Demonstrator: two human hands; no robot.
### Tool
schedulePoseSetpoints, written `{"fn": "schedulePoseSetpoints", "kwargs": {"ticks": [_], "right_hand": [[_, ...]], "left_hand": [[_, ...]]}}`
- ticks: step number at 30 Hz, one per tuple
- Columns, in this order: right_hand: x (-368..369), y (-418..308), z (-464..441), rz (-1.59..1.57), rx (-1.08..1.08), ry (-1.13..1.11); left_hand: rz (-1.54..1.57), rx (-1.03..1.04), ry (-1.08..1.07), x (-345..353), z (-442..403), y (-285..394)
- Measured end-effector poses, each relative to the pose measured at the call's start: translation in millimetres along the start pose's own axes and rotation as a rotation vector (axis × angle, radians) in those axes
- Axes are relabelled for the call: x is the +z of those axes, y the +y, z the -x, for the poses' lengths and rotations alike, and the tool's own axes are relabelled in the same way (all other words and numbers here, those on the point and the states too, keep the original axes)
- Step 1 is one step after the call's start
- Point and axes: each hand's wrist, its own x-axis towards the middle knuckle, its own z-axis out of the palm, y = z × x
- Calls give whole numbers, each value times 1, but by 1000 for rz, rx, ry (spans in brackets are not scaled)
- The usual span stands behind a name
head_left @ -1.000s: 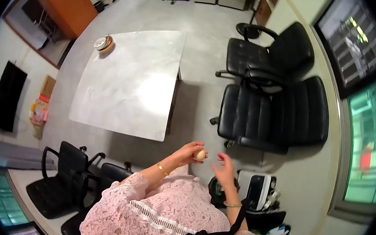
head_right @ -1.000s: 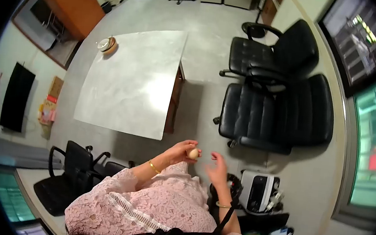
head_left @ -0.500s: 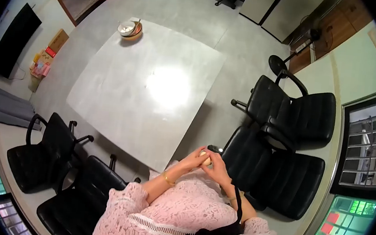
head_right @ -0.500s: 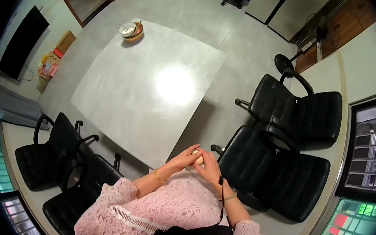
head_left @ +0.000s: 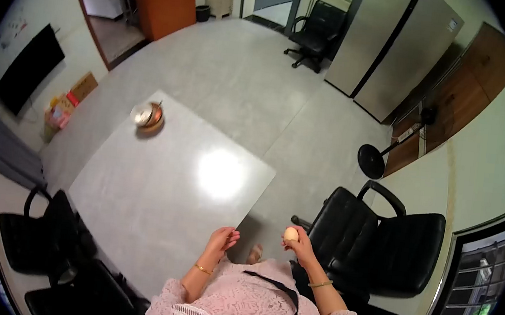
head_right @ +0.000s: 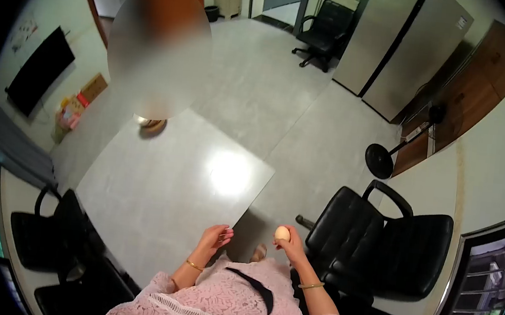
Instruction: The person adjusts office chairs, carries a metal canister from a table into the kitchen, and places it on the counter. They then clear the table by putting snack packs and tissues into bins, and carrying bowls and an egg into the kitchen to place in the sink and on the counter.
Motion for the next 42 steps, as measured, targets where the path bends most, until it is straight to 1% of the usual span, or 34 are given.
{"fn": "schedulePoseSetpoints", "kwargs": {"ticks": [1, 2, 4, 5, 7, 8, 10, 13, 15, 16, 17, 19, 20, 21, 22, 23, 25, 26, 28, 29, 31, 33, 34, 35, 36, 38, 39, 40, 41, 42], "right_hand": [[-11, -14, -10, -53, 0, 1], [-24, -23, -24, -53, -6, 3], [-44, -40, -57, 86, 35, 16], [-50, -50, -72, 83, 79, 25], [-62, -71, -101, 14, 116, -25], [-67, -78, -117, 11, 103, -29], [-80, -92, -150, 5, 121, -31], [-100, -102, -198, 5, 162, -26], [-118, -123, -230, 101, 176, -1], [-126, -137, -243, 124, 178, 23], [-136, -149, -252, 172, 205, -5], [-149, -174, -285, 146, 279, 18], [-156, -185, -298, 143, 286, -1], [-162, -187, -314, 176, 346, 27], [-170, -175, -334, 211, 211, -7], [-164, -186, -346, 213, 273, -34], [-156, -186, -381, 248, 278, -163], [-143, -189, -399, 293, 293, -259], [-123, -196, -423, 362, 303, -384], [-115, -197, -437, 404, 323, -475], [-101, -205, -464, 426, 251, -626], [-85, -214, -482, 460, 259, -713], [-77, -219, -486, 477, 235, -759], [-73, -225, -490, 491, 211, -794], [-65, -230, -499, 505, 215, -801], [-55, -233, -517, 653, 297, -921], [-49, -234, -526, 665, 300, -907], [-41, -233, -534, 674, 303, -968], [-34, -234, -542, 679, 312, -1027], [-24, -235, -549, 680, 321, -1015]], "left_hand": [[27, 2, 88, 12, -13, 10], [24, 5, 84, 23, -25, 18], [63, 35, 91, 48, -39, 43], [75, 46, 93, 57, -50, 50], [81, 69, 176, 64, -71, 57], [86, 79, 178, 67, -82, 60], [84, 30, 286, 72, -108, 67], [126, 31, 323, 81, -155, 80], [167, 49, 318, 87, -219, 98], [221, 70, 232, 89, -253, 105], [283, 83, 162, 93, -269, 104], [292, 176, 277, 151, -267, 160], [281, 193, 279, 169, -274, 177], [262, 207, 284, 183, -278, 187], [254, 239, 237, 192, -288, 191], [284, 243, 183, 200, -293, 199], [234, 232, 205, 210, -300, 213], [301, 267, 280, 205, -303, 219], [296, 316, 368, 195, -302, 216], [360, 340, 444, 187, -297, 211], [442, 379, 616, 170, -295, 208], [610, 431, 738, 148, -290, 194], [704, 497, 793, 139, -285, 185], [777, 619, 822, 130, -284, 173], [838, 652, 850, 119, -285, 167], [976, 852, 853, 104, -287, 150], [997, 784, 915, 104, -277, 160], [1011, 713, 976, 102, -265, 175], [1048, 708, 1002, 93, -265, 181], [1081, 705, 1032, 81, -266, 189]]}}
